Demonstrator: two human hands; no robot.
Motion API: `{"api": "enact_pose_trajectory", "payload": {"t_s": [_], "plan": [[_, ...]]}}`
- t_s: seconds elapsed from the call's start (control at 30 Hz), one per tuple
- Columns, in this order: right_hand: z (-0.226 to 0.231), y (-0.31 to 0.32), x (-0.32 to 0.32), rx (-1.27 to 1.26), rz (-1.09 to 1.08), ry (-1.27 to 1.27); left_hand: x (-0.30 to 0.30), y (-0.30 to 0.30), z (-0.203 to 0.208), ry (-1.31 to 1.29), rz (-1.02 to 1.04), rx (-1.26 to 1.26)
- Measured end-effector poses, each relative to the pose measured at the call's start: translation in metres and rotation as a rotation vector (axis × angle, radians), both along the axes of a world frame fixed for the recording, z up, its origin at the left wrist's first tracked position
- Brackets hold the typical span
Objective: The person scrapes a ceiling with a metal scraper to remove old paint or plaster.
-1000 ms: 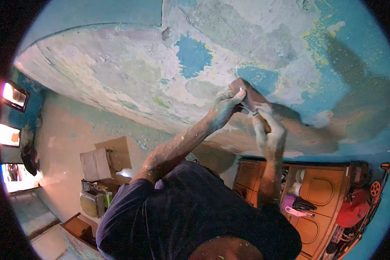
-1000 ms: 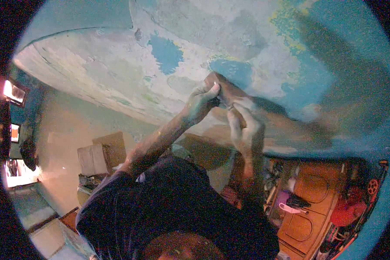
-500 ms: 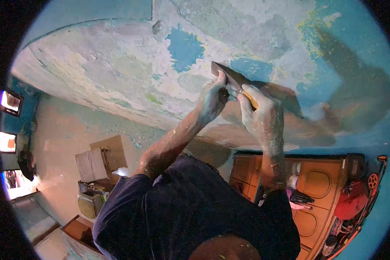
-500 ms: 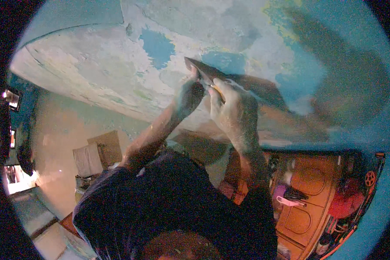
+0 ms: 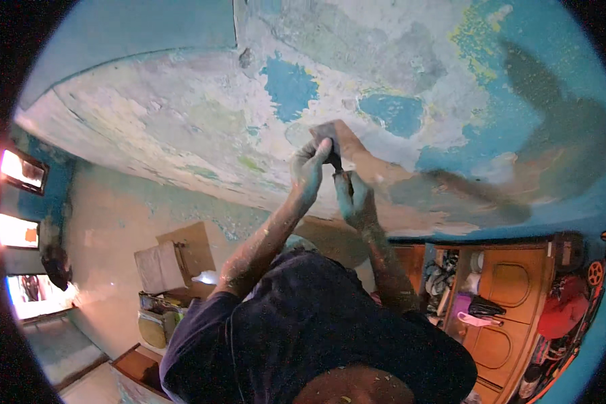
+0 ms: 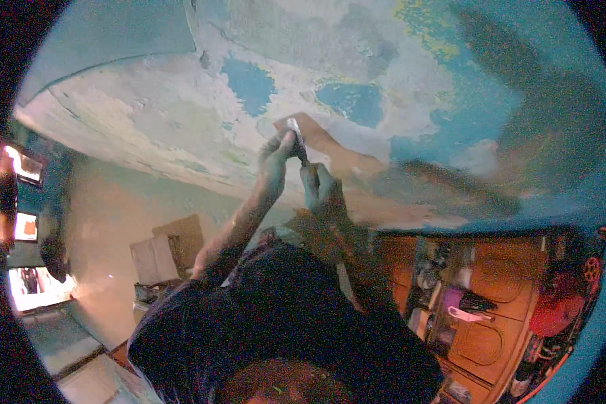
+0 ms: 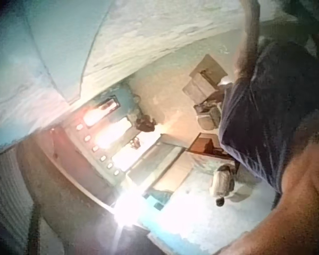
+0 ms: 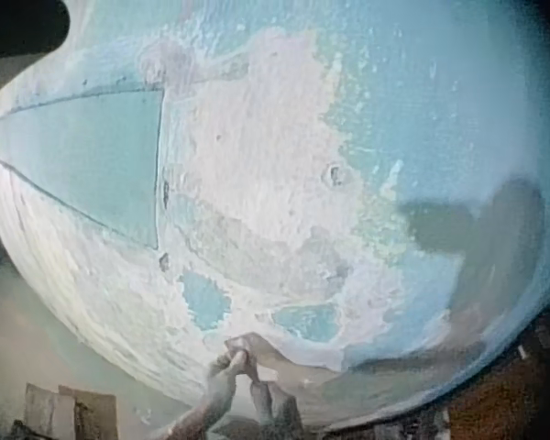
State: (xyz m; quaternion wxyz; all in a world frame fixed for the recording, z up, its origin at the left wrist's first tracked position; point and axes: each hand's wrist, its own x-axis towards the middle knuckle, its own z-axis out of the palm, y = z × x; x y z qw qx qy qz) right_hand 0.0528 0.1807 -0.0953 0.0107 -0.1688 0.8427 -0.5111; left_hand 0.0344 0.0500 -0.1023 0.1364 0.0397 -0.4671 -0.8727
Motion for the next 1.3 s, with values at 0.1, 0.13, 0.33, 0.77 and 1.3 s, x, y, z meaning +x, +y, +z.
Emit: {"api": "enact_pose_trajectory", "payload": {"t_s": [0.1, 0.13, 0.33, 0.77, 1.3], "plan": [[-0.020, -0.019, 0.006, -0.237, -0.072, 0.126, -0.004, 0.003, 0.016, -0.012, 0.001, -0.099], [-0.016, -0.020, 0.007, -0.193, -0.074, 0.139, -0.007, 0.003, 0.018, 0.025, 0.011, -0.114], [-0.003, -0.053, -0.011, -0.201, -0.153, 0.227, -0.021, -0.021, 0.064, -0.015, -0.015, -0.325], [0.063, -0.022, -0.014, -0.111, -0.147, 0.229, -0.025, -0.016, 0.080, -0.001, 0.024, -0.192], [0.185, 0.025, 0.002, 0.502, -0.099, 0.569, -0.029, 0.039, 0.046, 0.056, -0.509, 0.601]]}}
